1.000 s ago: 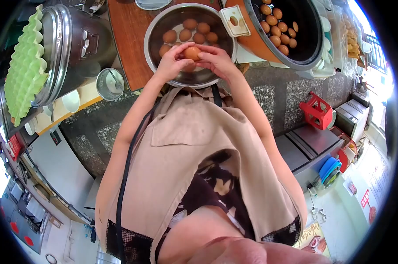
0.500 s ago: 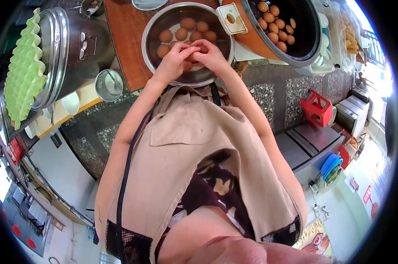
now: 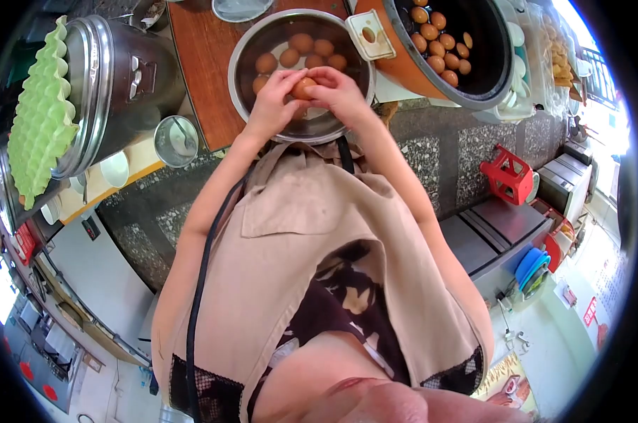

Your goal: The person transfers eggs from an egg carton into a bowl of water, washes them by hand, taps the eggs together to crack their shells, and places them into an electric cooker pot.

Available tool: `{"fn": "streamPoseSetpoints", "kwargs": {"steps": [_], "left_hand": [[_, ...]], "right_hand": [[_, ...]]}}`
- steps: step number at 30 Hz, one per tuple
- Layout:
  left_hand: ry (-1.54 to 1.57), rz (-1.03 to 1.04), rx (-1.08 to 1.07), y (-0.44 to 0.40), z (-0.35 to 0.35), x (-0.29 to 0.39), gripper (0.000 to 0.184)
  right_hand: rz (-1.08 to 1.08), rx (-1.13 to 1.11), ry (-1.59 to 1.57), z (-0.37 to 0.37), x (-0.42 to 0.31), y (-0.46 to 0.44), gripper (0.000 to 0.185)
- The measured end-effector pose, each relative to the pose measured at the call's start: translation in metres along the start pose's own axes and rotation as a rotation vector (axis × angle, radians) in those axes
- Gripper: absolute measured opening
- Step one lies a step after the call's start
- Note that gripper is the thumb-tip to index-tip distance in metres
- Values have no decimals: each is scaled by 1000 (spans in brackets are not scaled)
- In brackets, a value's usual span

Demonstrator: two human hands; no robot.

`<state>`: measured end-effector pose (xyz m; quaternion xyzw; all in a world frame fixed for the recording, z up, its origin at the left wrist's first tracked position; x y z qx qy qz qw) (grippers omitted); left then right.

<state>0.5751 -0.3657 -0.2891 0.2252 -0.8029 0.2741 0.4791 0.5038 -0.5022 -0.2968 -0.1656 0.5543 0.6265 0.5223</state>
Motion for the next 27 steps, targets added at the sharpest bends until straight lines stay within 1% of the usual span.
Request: {"fn": "streamPoseSetpoints", "kwargs": {"steps": [1, 3, 4, 5, 6, 7, 8, 9, 11, 13, 15, 16, 17, 19, 20, 21, 23, 24, 27], "left_hand": [[0, 0, 1, 1, 0, 3, 54], [215, -93, 2, 1, 2, 5, 53], [104, -28, -1, 1, 4, 6, 53], [107, -29, -2, 0, 6, 5, 53], [38, 8, -2, -2, 8, 6, 52], [-32, 45, -1, -3, 9, 8, 51], [-32, 46, 0, -3, 7, 9, 51], [-26, 42, -2, -5, 2, 12, 51], [-24, 38, 3, -7, -3, 14, 51], [61, 3, -32, -6, 0, 15, 51], [21, 30, -27, -6, 7, 13, 52], [-23, 62, -17, -6, 9, 13, 52], [-23, 65, -18, -7, 8, 11, 52], [46, 4, -17, -8, -1, 10, 53], [72, 18, -23, -8, -3, 12, 52], [70, 15, -19, -8, -3, 12, 52], [36, 58, -64, -8, 3, 14, 52], [-2, 100, -58, -9, 8, 11, 53], [7, 57, -70, -7, 6, 5, 53]], "right_hand": [[83, -51, -158, -6, -4, 6, 33], [102, -90, -171, -9, -6, 9, 34], [66, -45, -35, -7, -8, 9, 34], [29, 1, 100, -5, -10, 10, 35], [29, 4, 100, -5, -4, 5, 35], [-45, 18, 140, -5, 1, -3, 35], [-119, 31, 179, -6, 5, -7, 35], [-120, 30, 179, -8, 0, -4, 35], [67, -86, -183, -12, -9, 7, 31], [88, -55, -161, -13, -6, 7, 31], [12, 14, 104, -11, -2, -1, 34], [-49, 24, 155, -7, -1, -4, 34], [-52, 25, 155, -9, -3, -3, 34], [68, -38, -101, -11, -9, 3, 30], [80, -76, -159, -14, -10, 6, 27], [82, -80, -157, -13, -11, 4, 27], [81, -49, -26, -14, -8, 5, 27], [77, 10, 130, -14, -4, -1, 26], [74, -10, 74, -12, -1, -5, 26]]}}
Point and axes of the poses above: each hand's wrist, its own y-axis away from the middle knuckle, its own z-axis out of the palm, x = y × z, the point moved 3 cm from there along -y, towards the middle knuckle, and after that the axes turned 2 degrees about z, right-handed, at the moved point
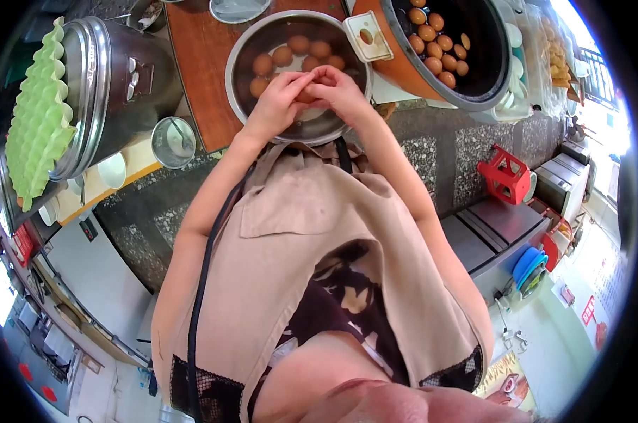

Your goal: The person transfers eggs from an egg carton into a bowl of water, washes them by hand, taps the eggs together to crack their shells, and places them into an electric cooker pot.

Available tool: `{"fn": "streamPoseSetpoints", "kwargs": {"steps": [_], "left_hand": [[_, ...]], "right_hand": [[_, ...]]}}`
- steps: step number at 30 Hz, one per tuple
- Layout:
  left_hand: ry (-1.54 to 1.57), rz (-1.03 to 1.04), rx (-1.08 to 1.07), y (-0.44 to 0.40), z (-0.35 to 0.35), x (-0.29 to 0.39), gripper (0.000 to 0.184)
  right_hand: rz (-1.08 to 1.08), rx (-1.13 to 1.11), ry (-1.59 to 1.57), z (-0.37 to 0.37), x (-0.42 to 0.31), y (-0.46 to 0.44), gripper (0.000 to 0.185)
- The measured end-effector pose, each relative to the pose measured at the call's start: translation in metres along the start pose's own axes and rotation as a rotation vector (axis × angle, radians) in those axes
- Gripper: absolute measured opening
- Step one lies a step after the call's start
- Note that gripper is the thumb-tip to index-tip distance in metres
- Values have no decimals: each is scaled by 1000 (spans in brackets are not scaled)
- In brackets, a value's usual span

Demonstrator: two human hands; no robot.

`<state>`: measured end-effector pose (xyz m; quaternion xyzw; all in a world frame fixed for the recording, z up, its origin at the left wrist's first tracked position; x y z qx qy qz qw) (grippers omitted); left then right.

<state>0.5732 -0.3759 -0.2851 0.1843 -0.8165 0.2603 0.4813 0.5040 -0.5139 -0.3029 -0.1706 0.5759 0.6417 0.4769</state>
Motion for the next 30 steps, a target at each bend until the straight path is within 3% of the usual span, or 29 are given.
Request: {"fn": "streamPoseSetpoints", "kwargs": {"steps": [4, 6, 8, 9, 12, 16, 20, 23, 24, 26, 28, 30], "left_hand": [[111, -47, 31, 0, -9, 7, 55], [151, -113, 23, 1, 3, 0, 51], [43, -142, -43, 8, 23, -24, 48], [-69, -172, -99, 11, 33, -36, 44], [-25, -209, -57, 17, 55, -55, 39], [-81, -328, -45, 22, 68, -73, 37], [-161, -456, -216, 23, 58, -83, 42], [-159, -386, -180, 23, 50, -84, 54], [-14, -377, -152, 25, 48, -89, 58], [132, -370, -126, 25, 46, -85, 63], [756, -463, -68, 17, 37, -63, 65], [852, -455, -41, 16, 29, -47, 59]], "right_hand": [[26, -91, -239, -4, -7, 15, 23], [10, -8, -98, -3, 7, 2, 29], [-98, 137, 575, -10, 34, -18, 43], [-13, 219, 759, -12, 37, -20, 56], [154, 296, 995, -14, 36, -21, 57], [59, 476, 1392, -4, 31, -17, 46], [3, 531, 1682, -9, 67, -42, 42], [-5, 415, 1369, -12, 60, -31, 34], [-7, 412, 1373, -11, 49, -28, 34], [165, 200, -42, -8, 45, -20, 34], [146, 116, -217, -12, 41, -15, 34], [91, -29, -405, -9, 34, -9, 35]]}}
Point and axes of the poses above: each hand's wrist, its own y-axis away from the middle knuckle, its own z-axis out of the palm, x = y × z, the point moved 3 cm from there along -y, towards the middle knuckle, and after that the axes turned 2 degrees about z, right-handed, at the moved point
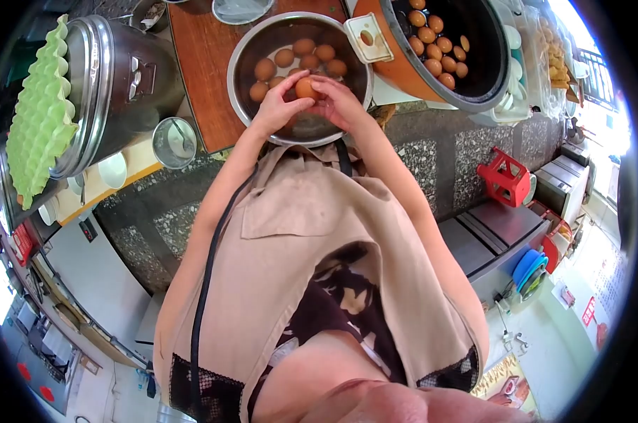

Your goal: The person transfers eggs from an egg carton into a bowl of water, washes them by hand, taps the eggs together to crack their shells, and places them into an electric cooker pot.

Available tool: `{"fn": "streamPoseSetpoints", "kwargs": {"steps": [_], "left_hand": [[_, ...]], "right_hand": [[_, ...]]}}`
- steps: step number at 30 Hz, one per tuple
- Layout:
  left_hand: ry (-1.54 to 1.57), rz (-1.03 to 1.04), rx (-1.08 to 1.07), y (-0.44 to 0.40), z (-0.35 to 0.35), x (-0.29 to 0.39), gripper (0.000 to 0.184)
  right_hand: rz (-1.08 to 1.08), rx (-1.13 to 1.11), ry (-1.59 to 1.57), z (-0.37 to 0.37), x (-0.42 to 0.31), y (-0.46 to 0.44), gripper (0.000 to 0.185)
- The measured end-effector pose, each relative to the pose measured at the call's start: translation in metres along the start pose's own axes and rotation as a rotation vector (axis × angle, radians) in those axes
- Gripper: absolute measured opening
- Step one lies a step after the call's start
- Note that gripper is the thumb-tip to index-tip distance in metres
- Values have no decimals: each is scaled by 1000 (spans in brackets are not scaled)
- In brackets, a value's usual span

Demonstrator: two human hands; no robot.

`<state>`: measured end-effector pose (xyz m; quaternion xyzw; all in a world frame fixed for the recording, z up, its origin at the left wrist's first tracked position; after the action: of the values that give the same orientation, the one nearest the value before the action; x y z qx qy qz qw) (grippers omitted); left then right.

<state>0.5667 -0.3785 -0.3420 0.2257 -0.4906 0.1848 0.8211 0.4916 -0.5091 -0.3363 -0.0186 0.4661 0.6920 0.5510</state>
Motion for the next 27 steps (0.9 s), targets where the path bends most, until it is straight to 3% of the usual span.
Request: {"fn": "streamPoseSetpoints", "kwargs": {"steps": [2, 6, 8, 10, 12, 15, 16, 18, 20, 22, 24, 26, 27], "left_hand": [[-21, 49, 53, 4, 1, 12, 57], [-91, 94, 61, 7, 7, 22, 56], [-666, 143, 142, 7, 11, 36, 57], [-503, 98, 149, 6, 7, 31, 57], [-339, 56, 158, 6, 2, 31, 56], [-32, 56, 88, 7, 5, 36, 54], [-28, 53, 86, 7, 9, 42, 54], [-560, 46, 119, 7, 12, 54, 55], [-430, 25, 110, 5, 4, 49, 55], [-301, 4, 105, 5, 0, 49, 54], [-97, -3, 72, 6, 2, 50, 55], [-139, -9, 84, 6, 10, 50, 55], [-443, 18, 129, 5, 14, 56, 55]], "right_hand": [[-14, -88, -26, 7, -7, 10, 37], [-137, 9, 293, 20, -11, 15, 39], [-210, 89, 447, 28, -15, 15, 39], [-241, 132, 606, 37, -19, 17, 42], [-121, 22, 337, 27, -25, 22, 42], [-99, -18, 278, 24, -26, 28, 40], [-123, 23, 383, 27, -26, 27, 40], [-152, 65, 490, 35, -29, 26, 40], [-159, 88, 527, 45, -33, 29, 39], [-73, -36, 285, 33, -35, 32, 39], [-107, -39, 414, 30, -36, 34, 37], [-139, 35, 526, 38, -33, 32, 37], [-181, 104, 641, 43, -33, 28, 38]]}}
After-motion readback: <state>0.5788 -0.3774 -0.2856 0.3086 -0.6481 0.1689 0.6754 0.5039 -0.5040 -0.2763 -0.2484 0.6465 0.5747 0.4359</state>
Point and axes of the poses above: each hand's wrist, its own y-axis away from the middle knuckle, its own z-axis out of the palm, x = y × z, the point moved 3 cm from there along -y, towards the middle knuckle, and after that the axes turned 2 degrees about z, right-handed, at the moved point
